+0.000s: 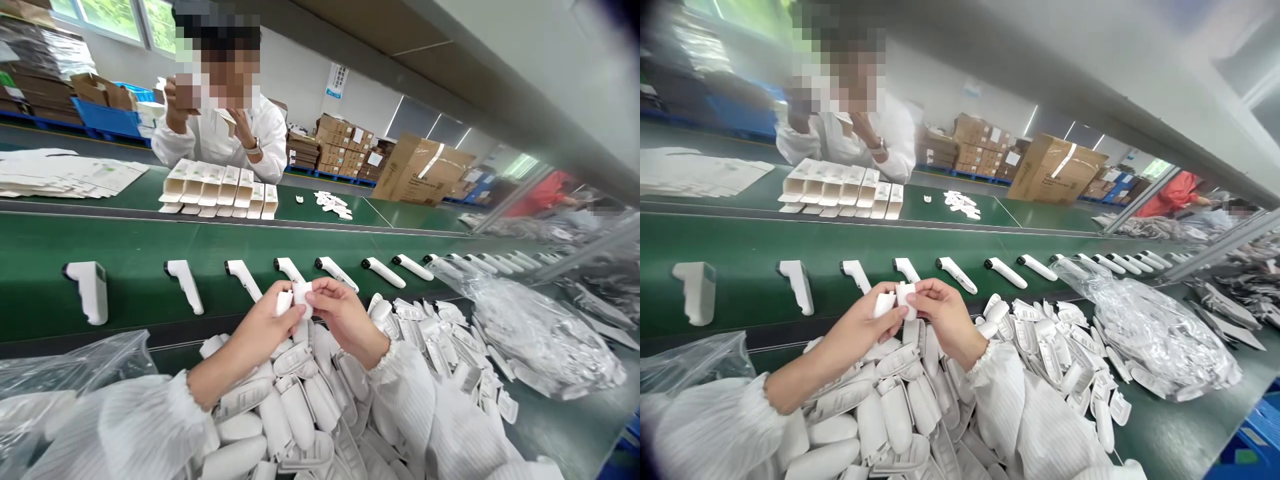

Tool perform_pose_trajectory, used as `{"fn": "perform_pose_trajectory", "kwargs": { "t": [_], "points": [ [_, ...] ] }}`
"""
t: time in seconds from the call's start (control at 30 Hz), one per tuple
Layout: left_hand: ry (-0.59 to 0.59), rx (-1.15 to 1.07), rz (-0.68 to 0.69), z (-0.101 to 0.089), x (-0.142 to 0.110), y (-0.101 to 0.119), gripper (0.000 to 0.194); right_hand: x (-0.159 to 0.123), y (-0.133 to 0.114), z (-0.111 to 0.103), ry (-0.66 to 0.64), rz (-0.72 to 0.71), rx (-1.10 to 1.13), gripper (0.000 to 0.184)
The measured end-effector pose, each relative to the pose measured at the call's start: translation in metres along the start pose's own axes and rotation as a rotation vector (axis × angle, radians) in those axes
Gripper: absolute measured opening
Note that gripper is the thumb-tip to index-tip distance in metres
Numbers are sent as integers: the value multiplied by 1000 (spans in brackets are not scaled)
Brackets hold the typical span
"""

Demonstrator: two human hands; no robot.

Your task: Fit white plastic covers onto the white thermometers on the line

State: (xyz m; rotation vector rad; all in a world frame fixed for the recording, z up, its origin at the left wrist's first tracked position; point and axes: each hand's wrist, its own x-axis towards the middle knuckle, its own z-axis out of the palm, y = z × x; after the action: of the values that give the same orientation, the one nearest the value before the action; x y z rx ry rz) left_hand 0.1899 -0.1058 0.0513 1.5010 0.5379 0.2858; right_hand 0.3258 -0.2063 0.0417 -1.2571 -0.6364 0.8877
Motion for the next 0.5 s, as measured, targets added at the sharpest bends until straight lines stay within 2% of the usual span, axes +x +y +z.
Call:
{"fn": "perform_pose_trajectory", "kwargs": {
  "t": [0.07,0.13,0.2,0.27,0.3,0.37,0.43,0.5],
  "points": [
    [25,-63,-38,12,12,-3,46,10,-2,-31,79,-81,-102,32],
    [56,-97,-88,16,23,-9,49,24,-6,-72,153,-185,-371,30],
    [77,-126,-130,13,32,-15,47,39,-10,-112,144,-149,-694,23],
    [93,-172,-167,8,38,-20,48,50,-9,-141,90,-73,-997,15],
    [101,-203,-179,6,41,-22,48,55,-7,-150,68,-45,-1128,14],
    [103,-243,-160,3,44,-23,47,61,-1,-158,47,-27,-1343,26],
    [106,-235,-101,1,45,-22,41,64,7,-159,58,-29,-1491,39],
    [135,-185,-45,-1,45,-21,37,65,14,-161,61,-50,-1589,45]
  ]
}}
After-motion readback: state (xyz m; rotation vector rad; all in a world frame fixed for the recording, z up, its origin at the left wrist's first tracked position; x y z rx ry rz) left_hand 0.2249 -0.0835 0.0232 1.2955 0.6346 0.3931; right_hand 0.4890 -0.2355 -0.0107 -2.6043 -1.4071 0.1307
